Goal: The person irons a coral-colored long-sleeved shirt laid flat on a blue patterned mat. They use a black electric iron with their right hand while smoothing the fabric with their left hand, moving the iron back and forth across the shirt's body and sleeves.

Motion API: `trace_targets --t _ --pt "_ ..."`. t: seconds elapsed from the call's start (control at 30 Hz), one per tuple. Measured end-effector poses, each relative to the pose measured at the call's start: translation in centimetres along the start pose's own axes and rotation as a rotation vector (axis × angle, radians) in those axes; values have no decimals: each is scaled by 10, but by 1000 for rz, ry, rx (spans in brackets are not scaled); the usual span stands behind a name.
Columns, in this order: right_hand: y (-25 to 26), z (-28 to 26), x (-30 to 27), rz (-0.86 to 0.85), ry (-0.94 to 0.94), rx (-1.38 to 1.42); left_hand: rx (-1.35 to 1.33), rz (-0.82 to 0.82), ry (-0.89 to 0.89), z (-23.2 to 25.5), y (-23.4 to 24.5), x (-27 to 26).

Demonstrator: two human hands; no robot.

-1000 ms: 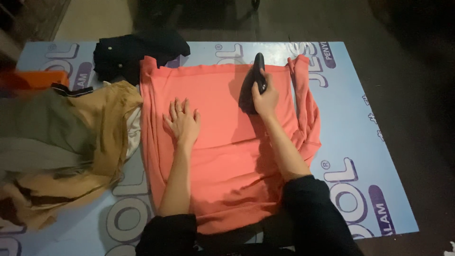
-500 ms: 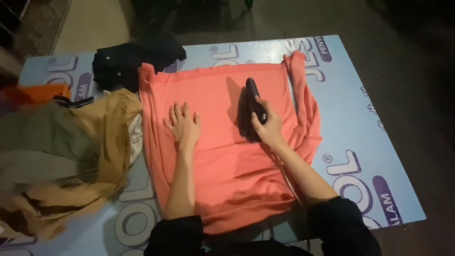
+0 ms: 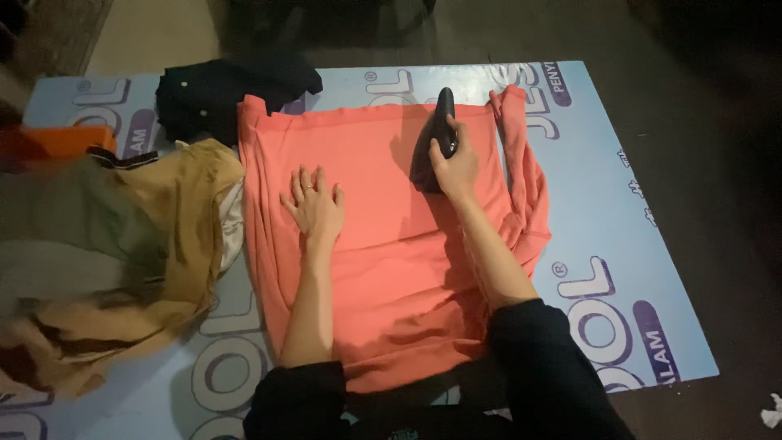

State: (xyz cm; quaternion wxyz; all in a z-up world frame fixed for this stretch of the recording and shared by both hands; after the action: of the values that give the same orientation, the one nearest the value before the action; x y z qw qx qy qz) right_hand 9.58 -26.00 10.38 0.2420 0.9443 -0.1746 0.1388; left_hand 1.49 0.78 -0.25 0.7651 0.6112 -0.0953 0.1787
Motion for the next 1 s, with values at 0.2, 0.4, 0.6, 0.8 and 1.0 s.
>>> trace_targets --t 0.2,0.4,0.6,0.8,1.0 --pt "29 5 -38 -196 -51 -59 -34 -54 17 3 12 0" --pt "51 15 -44 -173 -42 10 -33 -66 22 2 8 3" --pt "26 24 8 -14 -3 -73 -28 0 17 5 10 1" --pt "28 19 -4 -8 -26 -88 -6 8 -16 -1 0 0" --pt "47 20 -41 -68 -52 -14 -26 -46 3 4 12 -1"
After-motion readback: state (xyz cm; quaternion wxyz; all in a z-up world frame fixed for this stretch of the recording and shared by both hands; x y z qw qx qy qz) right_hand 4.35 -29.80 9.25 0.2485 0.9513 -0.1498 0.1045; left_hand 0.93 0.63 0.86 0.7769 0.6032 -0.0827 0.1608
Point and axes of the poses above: each hand's wrist, its own x-axis towards the middle knuckle, its own y-axis out of the back of the hand, z = x × y, the point moved 2 cm from there along x, towards the middle knuckle, and after that the axes turned 13 degrees about -y, right-handed, at the moved point
